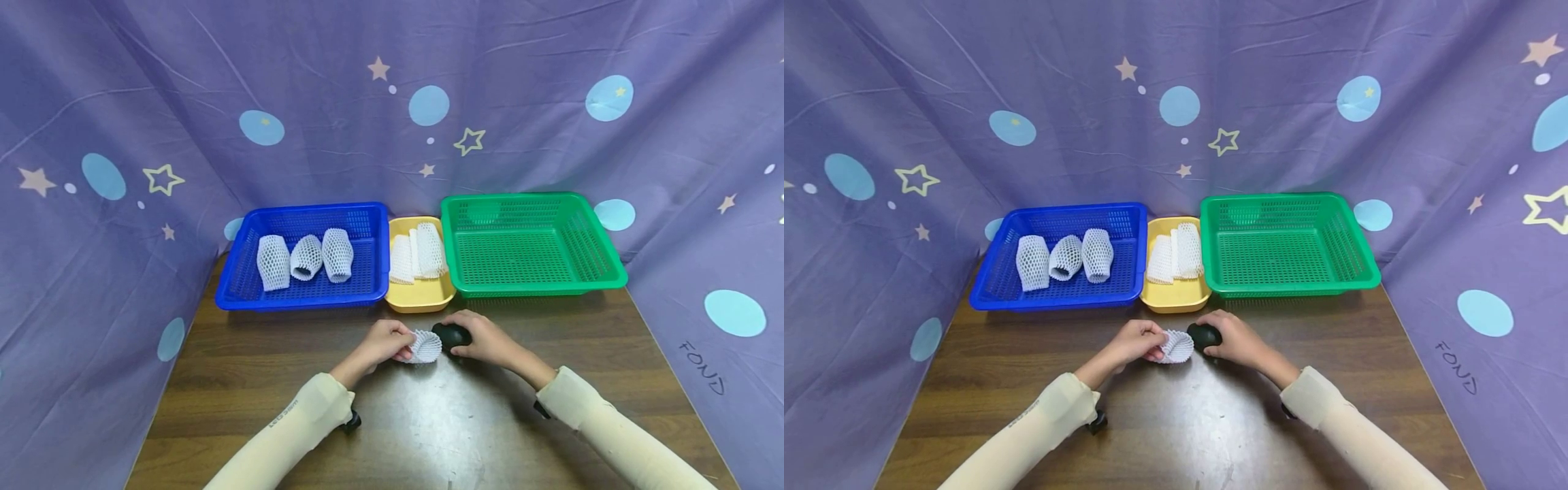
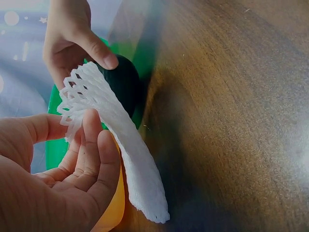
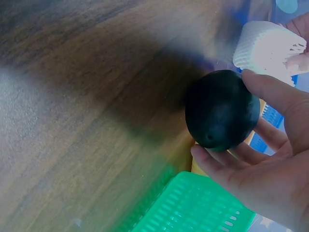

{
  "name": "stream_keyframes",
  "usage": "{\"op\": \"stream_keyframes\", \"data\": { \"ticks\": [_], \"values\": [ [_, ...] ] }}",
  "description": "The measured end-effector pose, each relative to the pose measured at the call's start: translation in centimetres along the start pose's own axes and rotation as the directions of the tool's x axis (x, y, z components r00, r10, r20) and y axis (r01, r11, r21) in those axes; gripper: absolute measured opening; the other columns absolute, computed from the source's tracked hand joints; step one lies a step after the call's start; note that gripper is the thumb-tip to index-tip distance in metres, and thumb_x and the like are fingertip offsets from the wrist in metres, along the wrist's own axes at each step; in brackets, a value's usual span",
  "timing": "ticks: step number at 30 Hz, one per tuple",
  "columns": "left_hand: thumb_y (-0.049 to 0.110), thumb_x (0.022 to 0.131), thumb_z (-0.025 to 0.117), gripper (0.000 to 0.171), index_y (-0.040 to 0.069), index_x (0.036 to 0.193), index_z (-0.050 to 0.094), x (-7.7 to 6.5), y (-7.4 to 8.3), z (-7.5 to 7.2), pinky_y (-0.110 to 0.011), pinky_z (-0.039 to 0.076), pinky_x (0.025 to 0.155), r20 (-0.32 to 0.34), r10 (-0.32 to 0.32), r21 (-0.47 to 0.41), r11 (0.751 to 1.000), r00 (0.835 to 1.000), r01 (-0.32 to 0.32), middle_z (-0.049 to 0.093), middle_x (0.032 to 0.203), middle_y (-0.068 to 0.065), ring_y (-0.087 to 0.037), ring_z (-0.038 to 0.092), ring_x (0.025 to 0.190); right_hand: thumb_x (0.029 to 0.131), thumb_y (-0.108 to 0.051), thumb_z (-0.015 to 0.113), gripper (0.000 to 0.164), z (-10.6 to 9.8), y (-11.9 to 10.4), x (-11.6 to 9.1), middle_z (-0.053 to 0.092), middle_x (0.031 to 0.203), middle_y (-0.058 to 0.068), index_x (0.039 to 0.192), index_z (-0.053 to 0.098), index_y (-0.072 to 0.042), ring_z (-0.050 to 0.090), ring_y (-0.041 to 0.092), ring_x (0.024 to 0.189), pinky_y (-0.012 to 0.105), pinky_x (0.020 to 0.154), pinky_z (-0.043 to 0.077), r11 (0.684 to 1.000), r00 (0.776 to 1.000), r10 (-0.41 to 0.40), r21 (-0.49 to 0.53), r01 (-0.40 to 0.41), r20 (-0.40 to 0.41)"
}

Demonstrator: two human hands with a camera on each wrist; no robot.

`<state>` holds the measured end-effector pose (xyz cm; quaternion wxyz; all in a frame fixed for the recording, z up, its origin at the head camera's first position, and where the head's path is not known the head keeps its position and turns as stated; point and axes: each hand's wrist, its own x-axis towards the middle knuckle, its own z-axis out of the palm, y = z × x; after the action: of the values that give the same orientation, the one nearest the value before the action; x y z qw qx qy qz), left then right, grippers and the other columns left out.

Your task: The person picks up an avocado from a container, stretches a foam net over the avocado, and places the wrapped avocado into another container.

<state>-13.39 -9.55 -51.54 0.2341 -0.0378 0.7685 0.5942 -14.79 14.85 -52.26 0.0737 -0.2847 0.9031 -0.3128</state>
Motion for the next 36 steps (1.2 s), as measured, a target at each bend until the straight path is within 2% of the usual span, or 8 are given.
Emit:
{"op": "stream_keyframes", "data": {
  "ticks": [8,22,31,36],
  "values": [
    [0.004,0.091,0.064,0.014,-0.007,0.097,0.067,-0.04,0.1,0.13,-0.022,0.059,0.055,0.003,-0.001,0.004,1.0,1.0,0.001,0.063,0.067,-0.001,-0.005,0.061,0.054,0.075,-0.009,0.088,0.065,0.55,0.23,-0.16,0.063,0.126,0.019,0.134,0.062,-0.007,0.062,0.033,0.113,0.054,0.096,0.054,1.0,0.999,0.026,0.014,-0.027,0.028],
    [0.004,0.09,0.065,0.013,-0.007,0.097,0.067,-0.19,0.15,0.27,-0.023,0.059,0.056,-0.003,-0.009,0.012,1.0,1.0,0.009,0.062,0.067,-0.001,-0.005,0.061,0.054,0.078,-0.011,0.086,0.062,0.84,0.52,-0.5,0.064,0.124,0.017,0.135,0.062,-0.009,0.063,0.031,0.111,0.053,0.094,0.055,0.999,0.999,0.041,0.029,-0.041,0.007],
    [0.005,0.09,0.065,0.014,-0.007,0.096,0.067,-0.25,0.23,0.31,-0.026,0.061,0.058,-0.009,-0.006,0.007,1.0,1.0,0.006,0.063,0.068,-0.002,-0.006,0.061,0.055,0.079,-0.012,0.084,0.061,0.67,0.42,-0.6,0.065,0.122,0.017,0.135,0.061,-0.007,0.064,0.028,0.107,0.046,0.09,0.056,0.999,0.998,0.016,0.04,-0.014,-0.057],
    [0.005,0.09,0.065,0.014,-0.007,0.097,0.067,-0.34,0.35,0.35,-0.024,0.06,0.057,-0.007,-0.006,0.009,1.0,1.0,0.006,0.063,0.067,-0.002,-0.005,0.061,0.055,0.08,-0.013,0.084,0.062,0.09,-0.31,-0.53,0.066,0.125,0.017,0.136,0.06,-0.005,0.063,0.027,0.107,0.043,0.088,0.056,0.995,0.995,-0.003,0.098,0.012,-0.099]
  ]
}}
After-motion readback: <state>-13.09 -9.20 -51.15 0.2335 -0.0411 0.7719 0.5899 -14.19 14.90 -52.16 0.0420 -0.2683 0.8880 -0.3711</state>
